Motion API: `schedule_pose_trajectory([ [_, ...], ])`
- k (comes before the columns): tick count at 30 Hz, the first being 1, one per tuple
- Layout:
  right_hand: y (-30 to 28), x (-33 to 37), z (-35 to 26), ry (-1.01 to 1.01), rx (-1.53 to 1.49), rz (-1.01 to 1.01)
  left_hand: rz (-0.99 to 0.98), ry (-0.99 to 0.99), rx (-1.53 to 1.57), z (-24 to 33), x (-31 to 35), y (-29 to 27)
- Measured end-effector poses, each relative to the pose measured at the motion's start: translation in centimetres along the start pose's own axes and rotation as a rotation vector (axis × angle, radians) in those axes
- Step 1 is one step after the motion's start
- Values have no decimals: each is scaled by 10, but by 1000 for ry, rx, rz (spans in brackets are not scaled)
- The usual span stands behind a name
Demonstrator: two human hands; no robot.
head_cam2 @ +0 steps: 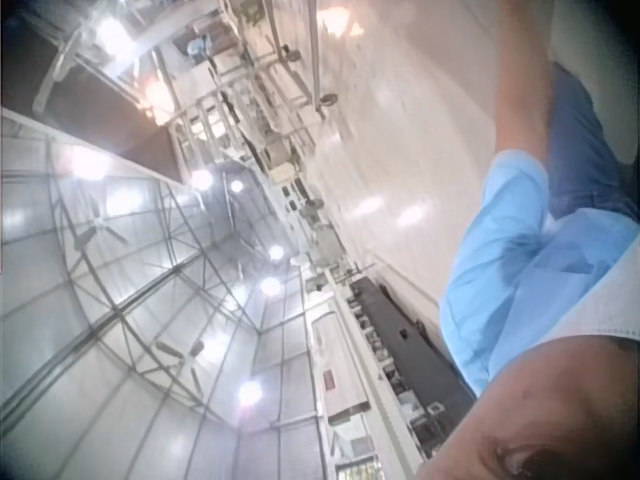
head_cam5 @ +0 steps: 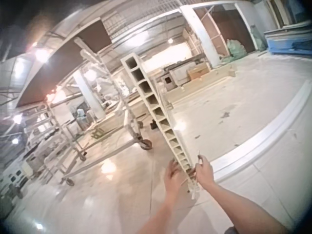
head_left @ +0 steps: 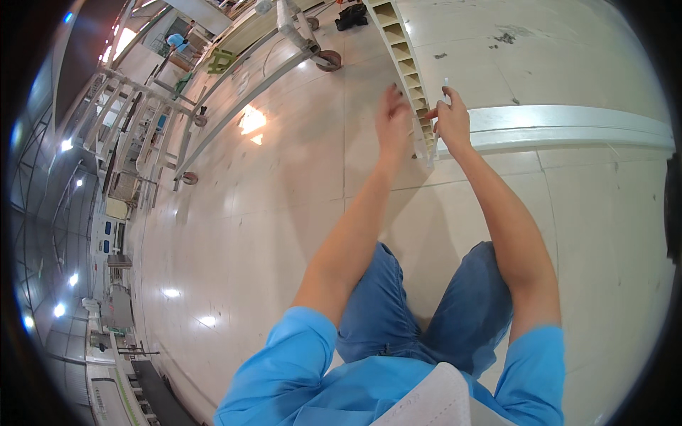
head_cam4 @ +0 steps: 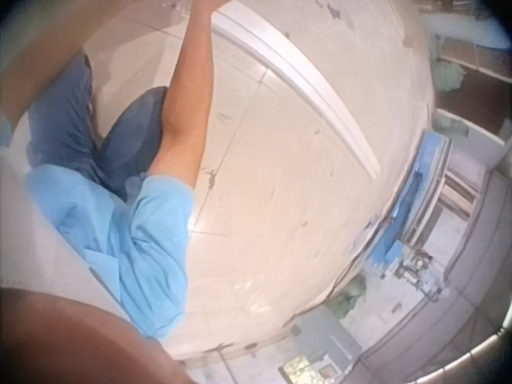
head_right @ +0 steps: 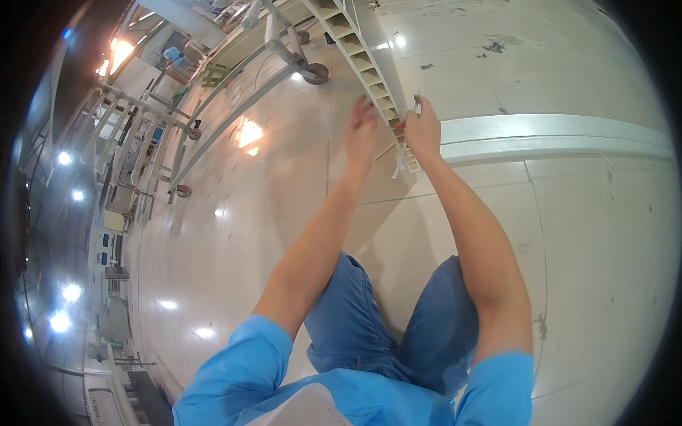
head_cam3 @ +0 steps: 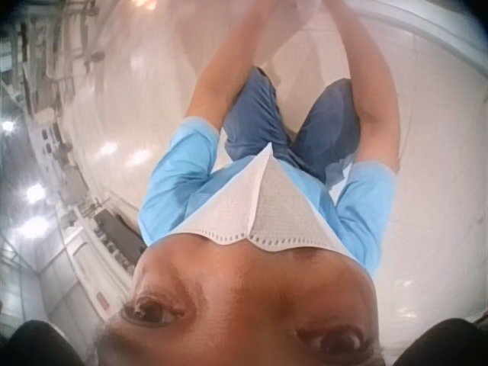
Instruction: The person applies white inlay strips to a dark brown panel using a pneumatic air gun, then kneels to press the strips into place. They later use a tape measure to check spacing and lift the finished panel.
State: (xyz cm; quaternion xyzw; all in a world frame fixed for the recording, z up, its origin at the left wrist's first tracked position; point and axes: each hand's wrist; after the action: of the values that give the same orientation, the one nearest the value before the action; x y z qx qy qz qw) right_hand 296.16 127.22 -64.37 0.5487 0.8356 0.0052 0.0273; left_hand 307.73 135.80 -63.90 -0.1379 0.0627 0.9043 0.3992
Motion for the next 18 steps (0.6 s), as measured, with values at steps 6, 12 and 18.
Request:
schedule_pose_trajectory([
  [6,2,-8,8,-28,31,18,85,479,27,95,-30,10],
  [12,3,-4,3,10,57,-15,114,525,-57,166,-40,21],
  [18,3,-5,0,-27,55,22,-45,632,-148,169,-62,9],
])
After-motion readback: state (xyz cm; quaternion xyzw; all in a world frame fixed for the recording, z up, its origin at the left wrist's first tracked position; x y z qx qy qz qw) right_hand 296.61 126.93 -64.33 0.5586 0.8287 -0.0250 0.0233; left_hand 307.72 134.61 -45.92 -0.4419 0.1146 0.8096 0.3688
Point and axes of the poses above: each hand's wrist, its own x-axis away from the middle knuckle, its own y-axis out of the palm, z = x × y, and after that the axes turned 3 degrees about -x, right-handed
